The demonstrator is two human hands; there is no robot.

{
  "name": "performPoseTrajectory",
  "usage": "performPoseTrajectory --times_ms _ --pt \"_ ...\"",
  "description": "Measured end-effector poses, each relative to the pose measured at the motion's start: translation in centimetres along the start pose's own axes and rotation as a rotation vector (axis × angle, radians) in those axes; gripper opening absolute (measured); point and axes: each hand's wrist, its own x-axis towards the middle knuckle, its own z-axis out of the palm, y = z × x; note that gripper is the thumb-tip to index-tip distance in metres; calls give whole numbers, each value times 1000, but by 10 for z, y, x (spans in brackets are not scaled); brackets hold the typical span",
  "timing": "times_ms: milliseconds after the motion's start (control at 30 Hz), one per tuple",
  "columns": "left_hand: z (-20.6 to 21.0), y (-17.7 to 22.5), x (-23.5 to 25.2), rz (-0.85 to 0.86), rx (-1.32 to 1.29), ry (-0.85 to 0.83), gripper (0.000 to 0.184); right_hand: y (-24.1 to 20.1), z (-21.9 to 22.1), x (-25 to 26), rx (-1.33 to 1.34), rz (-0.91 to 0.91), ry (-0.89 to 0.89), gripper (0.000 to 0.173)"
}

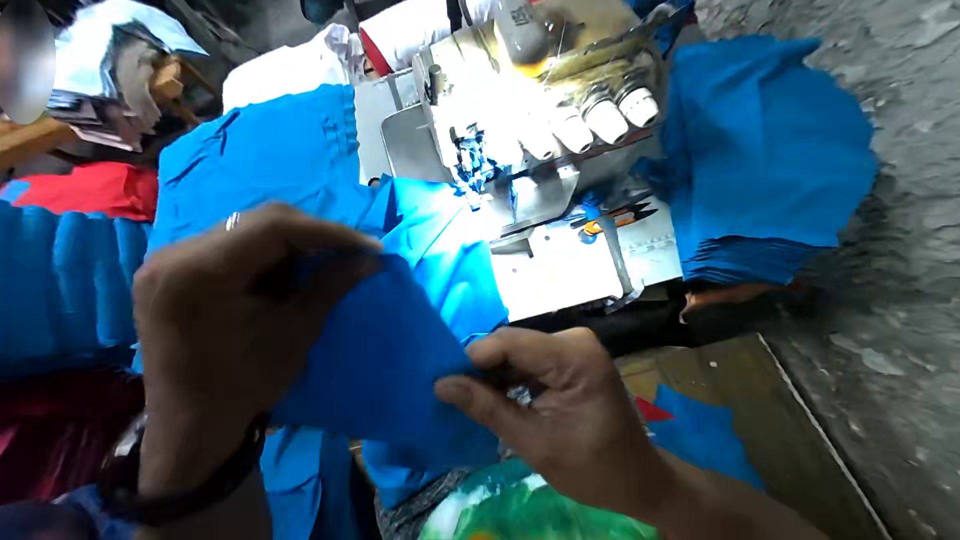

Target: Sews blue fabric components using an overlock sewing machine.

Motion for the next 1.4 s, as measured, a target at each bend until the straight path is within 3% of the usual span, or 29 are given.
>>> performPoseTrajectory --times_ms 100,200,300,533,667,767,1033,1167,1300,1400 --pt "47 -25 43 73 29 -32 9 42 -22 21 -119 134 98 13" --pt "107 -63 50 40 4 -41 7 97 -45 29 -232 308 133 16" --pt "135 -80 50 -36 17 7 5 112 -58 31 -272 389 120 17" --pt "147 -82 46 -112 14 67 5 123 -59 40 -412 225 236 24" --pt "145 -77 43 -198 -19 44 7 105 -71 44 -320 276 107 15" --pt "144 -67 35 -270 -67 12 6 92 -83 37 -392 354 -33 18" --pt "137 -58 40 -288 -21 -39 5 87 -89 40 -423 266 -87 22" --pt "137 -58 42 -308 -20 -53 5 85 -93 46 -398 287 -151 7" --pt "150 -55 34 -377 -7 26 10 83 -99 53 -400 335 -254 44" --pt "166 -57 30 -361 122 108 14 82 -108 63 -390 394 -264 54"
